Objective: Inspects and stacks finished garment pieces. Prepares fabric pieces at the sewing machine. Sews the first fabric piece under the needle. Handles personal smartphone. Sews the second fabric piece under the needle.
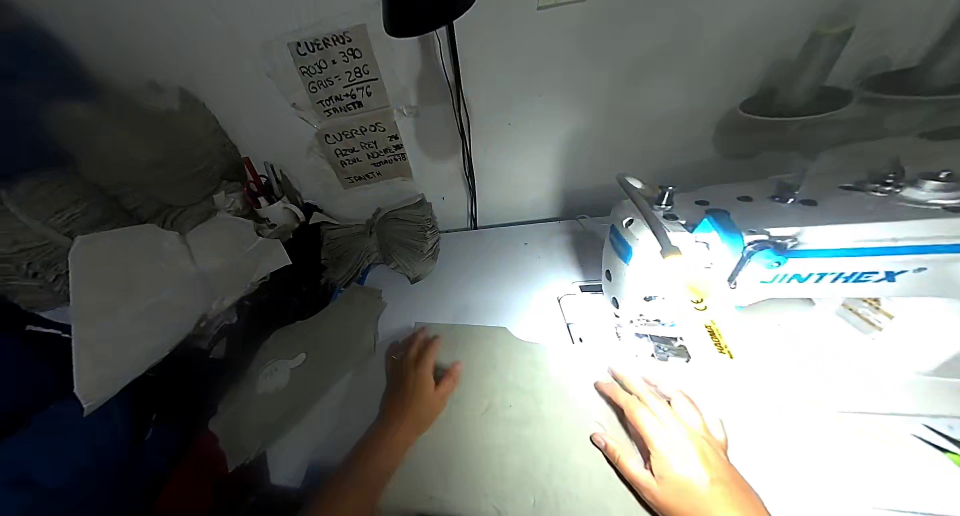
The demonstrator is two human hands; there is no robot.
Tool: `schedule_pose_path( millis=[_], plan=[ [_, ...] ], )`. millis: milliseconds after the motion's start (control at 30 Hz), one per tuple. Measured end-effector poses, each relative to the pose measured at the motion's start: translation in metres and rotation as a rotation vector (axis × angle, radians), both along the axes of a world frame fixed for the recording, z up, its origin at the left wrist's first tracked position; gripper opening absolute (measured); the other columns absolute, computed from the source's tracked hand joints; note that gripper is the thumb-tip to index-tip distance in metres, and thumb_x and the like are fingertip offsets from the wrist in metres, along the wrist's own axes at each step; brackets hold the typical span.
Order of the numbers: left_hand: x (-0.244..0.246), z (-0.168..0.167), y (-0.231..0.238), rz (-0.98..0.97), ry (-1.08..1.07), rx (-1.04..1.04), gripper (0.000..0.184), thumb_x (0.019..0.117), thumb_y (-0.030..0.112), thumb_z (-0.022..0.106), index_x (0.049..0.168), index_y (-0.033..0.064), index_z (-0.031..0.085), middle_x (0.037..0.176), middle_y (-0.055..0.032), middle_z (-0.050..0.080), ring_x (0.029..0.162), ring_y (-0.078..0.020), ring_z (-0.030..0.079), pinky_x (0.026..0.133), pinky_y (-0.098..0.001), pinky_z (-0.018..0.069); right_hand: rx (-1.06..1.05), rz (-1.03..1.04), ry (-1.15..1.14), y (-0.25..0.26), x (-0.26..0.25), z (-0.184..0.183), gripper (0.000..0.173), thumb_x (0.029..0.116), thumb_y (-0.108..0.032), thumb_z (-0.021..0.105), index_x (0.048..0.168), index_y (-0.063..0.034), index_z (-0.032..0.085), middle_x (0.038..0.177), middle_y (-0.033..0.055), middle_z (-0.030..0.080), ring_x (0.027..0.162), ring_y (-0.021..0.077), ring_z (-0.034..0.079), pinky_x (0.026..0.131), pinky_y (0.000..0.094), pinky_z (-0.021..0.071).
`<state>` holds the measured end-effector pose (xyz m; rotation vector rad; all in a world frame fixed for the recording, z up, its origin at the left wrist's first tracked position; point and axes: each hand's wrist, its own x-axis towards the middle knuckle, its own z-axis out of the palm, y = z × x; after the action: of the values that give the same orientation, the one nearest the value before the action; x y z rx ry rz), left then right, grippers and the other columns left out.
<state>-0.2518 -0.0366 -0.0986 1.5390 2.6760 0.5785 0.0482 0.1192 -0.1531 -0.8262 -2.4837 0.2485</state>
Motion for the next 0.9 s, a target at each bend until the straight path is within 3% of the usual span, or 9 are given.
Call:
schedule_pose_path(
  millis=[67,100,133,200,267,567,667,767,900],
  plan=[
    [-0.041,0.019,0.005,0.118,0.041,0.073,0.048,0.1035,0.037,0.056,0.134,0.0004,0.064,0.141,-0.0227,0.059,0.135,-0.039,0.053,0.115,-0.0572,0.0383,-0.026,-0.009,-0.018,-0.002,0.001,0.003,0.067,0.0971,-0.067,0.046,0.137,-0.0183,0.068,0.146,0.0093,0.061,0.137,0.0364,0.055,0.116,0.071,0.0245],
    [-0.063,0.028,0.007,0.203,0.05,0.053,0.048,0.103,0.034,0.059,0.134,-0.0011,0.063,0.142,-0.0251,0.057,0.135,-0.0414,0.052,0.113,-0.0579,0.0391,-0.053,-0.017,-0.035,-0.003,0.002,0.006,0.067,0.0972,-0.066,0.047,0.137,-0.0165,0.068,0.145,0.0099,0.062,0.136,0.0376,0.055,0.117,0.0713,0.0227],
    [-0.086,0.034,0.007,0.298,0.052,0.005,0.053,0.1018,0.038,0.061,0.139,-0.0002,0.059,0.146,-0.0261,0.052,0.139,-0.043,0.047,0.115,-0.0603,0.0359,-0.069,-0.022,-0.05,-0.004,0.003,0.007,0.067,0.0973,-0.065,0.047,0.137,-0.0154,0.068,0.145,0.01,0.062,0.136,0.038,0.055,0.117,0.0708,0.0222],
    [-0.124,0.034,0.006,0.465,0.003,-0.16,0.076,0.0983,0.058,0.057,0.153,0.0068,0.045,0.162,-0.0245,0.033,0.152,-0.0452,0.025,0.12,-0.068,0.0177,-0.085,-0.012,-0.053,-0.005,0.003,0.011,0.066,0.0982,-0.063,0.05,0.137,-0.0126,0.067,0.144,0.0116,0.062,0.136,0.0398,0.054,0.118,0.0698,0.0216],
    [-0.141,0.019,0.004,0.525,-0.008,-0.314,0.093,0.0952,0.074,0.046,0.161,0.0097,0.031,0.166,-0.0226,0.027,0.153,-0.0453,0.023,0.119,-0.0723,0.0113,-0.074,-0.003,-0.036,-0.005,0.004,0.01,0.062,0.0986,-0.061,0.053,0.134,-0.0122,0.069,0.143,0.012,0.063,0.135,0.0396,0.056,0.118,0.0685,0.0232],
    [-0.118,0.008,-0.007,0.166,0.096,-0.354,0.087,0.0987,0.069,0.042,0.162,0.0109,0.029,0.167,-0.0147,0.029,0.155,-0.0328,0.025,0.125,-0.0589,0.0124,-0.062,-0.006,-0.037,-0.002,0.004,0.004,0.064,0.0978,-0.063,0.047,0.134,-0.0155,0.07,0.146,0.0111,0.06,0.136,0.0369,0.056,0.116,0.0669,0.0267],
    [-0.121,0.01,-0.007,0.193,0.011,-0.231,0.073,0.1045,0.06,0.038,0.158,0.0101,0.04,0.163,-0.0158,0.036,0.153,-0.0343,0.029,0.124,-0.0602,0.0139,-0.033,-0.007,-0.002,-0.001,0.004,0.001,0.063,0.0979,-0.063,0.046,0.133,-0.0173,0.07,0.145,0.0091,0.062,0.135,0.0351,0.056,0.116,0.0659,0.0286],
    [-0.12,0.016,0.001,0.262,0.011,-0.063,0.045,0.1114,0.032,0.038,0.135,0.0047,0.065,0.144,-0.0202,0.057,0.14,-0.039,0.047,0.117,-0.0602,0.0303,0.005,-0.017,0.043,0.0,0.004,-0.003,0.062,0.0976,-0.063,0.046,0.129,-0.0174,0.073,0.141,0.0097,0.065,0.13,0.0354,0.06,0.114,0.0649,0.0323],
    [-0.126,0.03,0.011,0.329,-0.055,-0.147,0.029,0.1063,0.018,0.053,0.125,0.0046,0.07,0.133,-0.0216,0.062,0.131,-0.0402,0.053,0.112,-0.0616,0.0344,0.007,-0.035,0.066,0.0,0.003,-0.005,0.061,0.0966,-0.064,0.046,0.125,-0.0188,0.075,0.139,0.0089,0.066,0.128,0.0373,0.06,0.112,0.066,0.034]
  ],
)
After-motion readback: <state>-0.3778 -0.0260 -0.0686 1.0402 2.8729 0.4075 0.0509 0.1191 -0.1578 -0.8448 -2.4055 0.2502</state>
